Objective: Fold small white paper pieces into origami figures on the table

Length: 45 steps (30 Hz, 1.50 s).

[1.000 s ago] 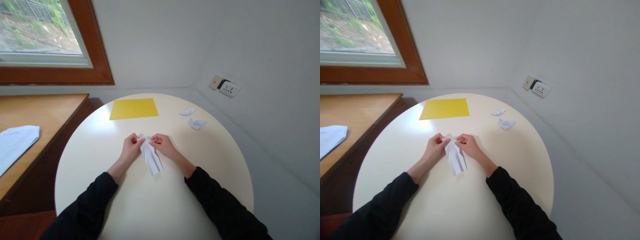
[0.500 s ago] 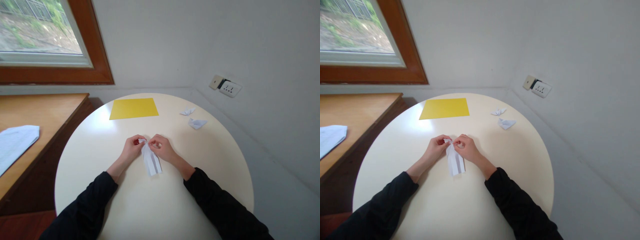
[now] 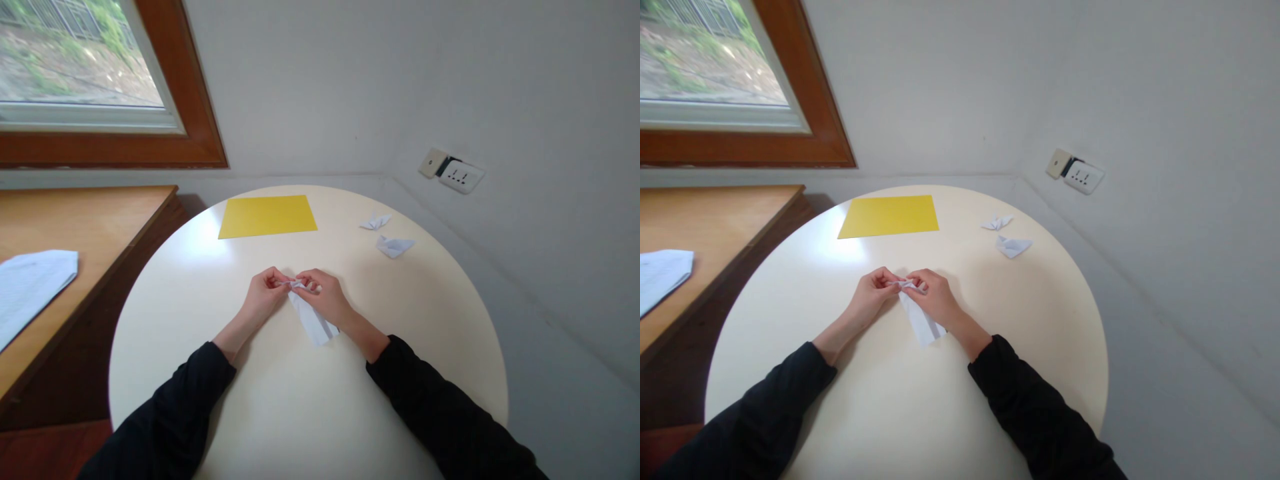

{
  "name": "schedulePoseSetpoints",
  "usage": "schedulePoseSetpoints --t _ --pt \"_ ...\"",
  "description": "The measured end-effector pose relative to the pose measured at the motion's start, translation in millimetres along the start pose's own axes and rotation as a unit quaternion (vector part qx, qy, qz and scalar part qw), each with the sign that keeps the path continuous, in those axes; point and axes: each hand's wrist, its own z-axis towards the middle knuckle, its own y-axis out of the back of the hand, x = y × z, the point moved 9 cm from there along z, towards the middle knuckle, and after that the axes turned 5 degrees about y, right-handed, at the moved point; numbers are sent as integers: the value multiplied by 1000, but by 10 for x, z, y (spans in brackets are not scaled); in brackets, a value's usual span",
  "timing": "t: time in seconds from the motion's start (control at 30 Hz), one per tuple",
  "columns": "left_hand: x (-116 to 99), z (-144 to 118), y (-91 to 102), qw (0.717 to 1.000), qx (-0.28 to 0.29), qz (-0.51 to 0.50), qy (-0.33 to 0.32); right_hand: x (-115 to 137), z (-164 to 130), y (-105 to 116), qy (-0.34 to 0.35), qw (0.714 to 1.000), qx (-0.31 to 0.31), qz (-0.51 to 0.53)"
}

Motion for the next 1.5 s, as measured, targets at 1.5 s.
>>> schedulePoseSetpoints --t 1.5 --pt "-42 -22 26 995 -24 100 -8 -200 50 -63 -110 978 22 173"
